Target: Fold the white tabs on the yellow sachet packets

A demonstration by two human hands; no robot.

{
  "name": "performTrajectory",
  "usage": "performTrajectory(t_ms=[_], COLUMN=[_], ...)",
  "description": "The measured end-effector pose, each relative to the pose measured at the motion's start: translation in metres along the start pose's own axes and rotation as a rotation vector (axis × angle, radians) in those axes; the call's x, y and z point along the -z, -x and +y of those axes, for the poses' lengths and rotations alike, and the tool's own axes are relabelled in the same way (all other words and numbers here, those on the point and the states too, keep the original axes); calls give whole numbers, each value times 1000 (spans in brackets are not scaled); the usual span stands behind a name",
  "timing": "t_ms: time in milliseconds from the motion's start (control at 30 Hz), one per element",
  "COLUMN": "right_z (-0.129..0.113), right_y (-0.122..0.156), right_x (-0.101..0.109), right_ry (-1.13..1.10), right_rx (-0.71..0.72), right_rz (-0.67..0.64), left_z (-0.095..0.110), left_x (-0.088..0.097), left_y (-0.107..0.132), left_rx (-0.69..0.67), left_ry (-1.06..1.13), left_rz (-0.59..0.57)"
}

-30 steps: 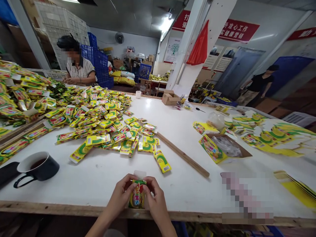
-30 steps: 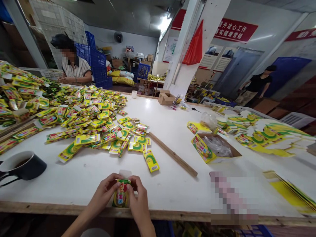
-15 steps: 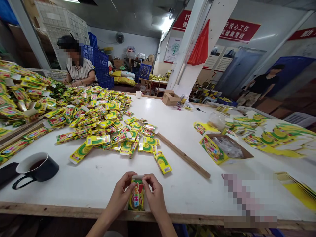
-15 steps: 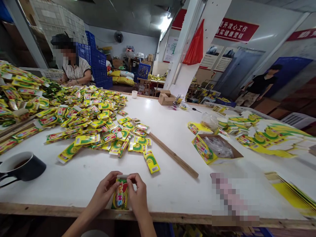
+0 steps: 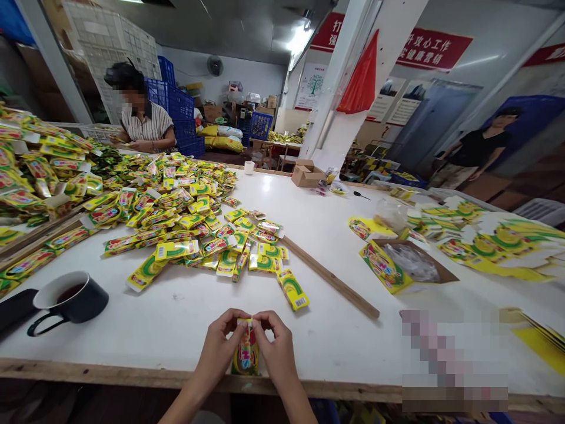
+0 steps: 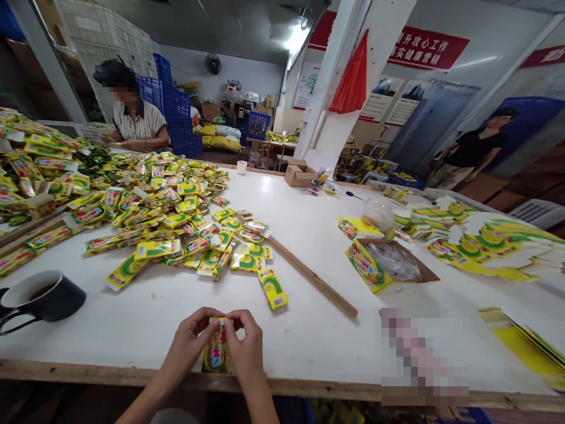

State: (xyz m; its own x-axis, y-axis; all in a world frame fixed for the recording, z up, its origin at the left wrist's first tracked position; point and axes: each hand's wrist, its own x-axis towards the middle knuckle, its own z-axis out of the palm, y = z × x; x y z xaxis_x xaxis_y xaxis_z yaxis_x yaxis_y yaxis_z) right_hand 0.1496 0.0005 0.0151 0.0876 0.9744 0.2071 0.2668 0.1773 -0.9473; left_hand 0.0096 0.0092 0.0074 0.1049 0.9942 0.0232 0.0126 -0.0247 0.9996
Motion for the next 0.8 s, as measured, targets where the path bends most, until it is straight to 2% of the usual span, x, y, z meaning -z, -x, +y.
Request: performTrajectory(t_ms=[167,300,467,600,800], right_z=[-1,7,14,13,3], right_y=[-5,4,14,16,9], right_x=[-2,-2,0,0,-4], right_ry=[-17,-82,-179,-165,-46], right_rx=[-52,-55,-74,-71,-28], right_rz=[-11,-28,-84,-96,-53], left_z=[0,-5,-3,-1,0], left_x=[1,6,10,8,3], left_y=[-6,-1,7,9,13], left_rx=[14,40,31,44,-5], left_ry=[27,79,69,36,63], left_rz=[0,-58,-69,-53,-20])
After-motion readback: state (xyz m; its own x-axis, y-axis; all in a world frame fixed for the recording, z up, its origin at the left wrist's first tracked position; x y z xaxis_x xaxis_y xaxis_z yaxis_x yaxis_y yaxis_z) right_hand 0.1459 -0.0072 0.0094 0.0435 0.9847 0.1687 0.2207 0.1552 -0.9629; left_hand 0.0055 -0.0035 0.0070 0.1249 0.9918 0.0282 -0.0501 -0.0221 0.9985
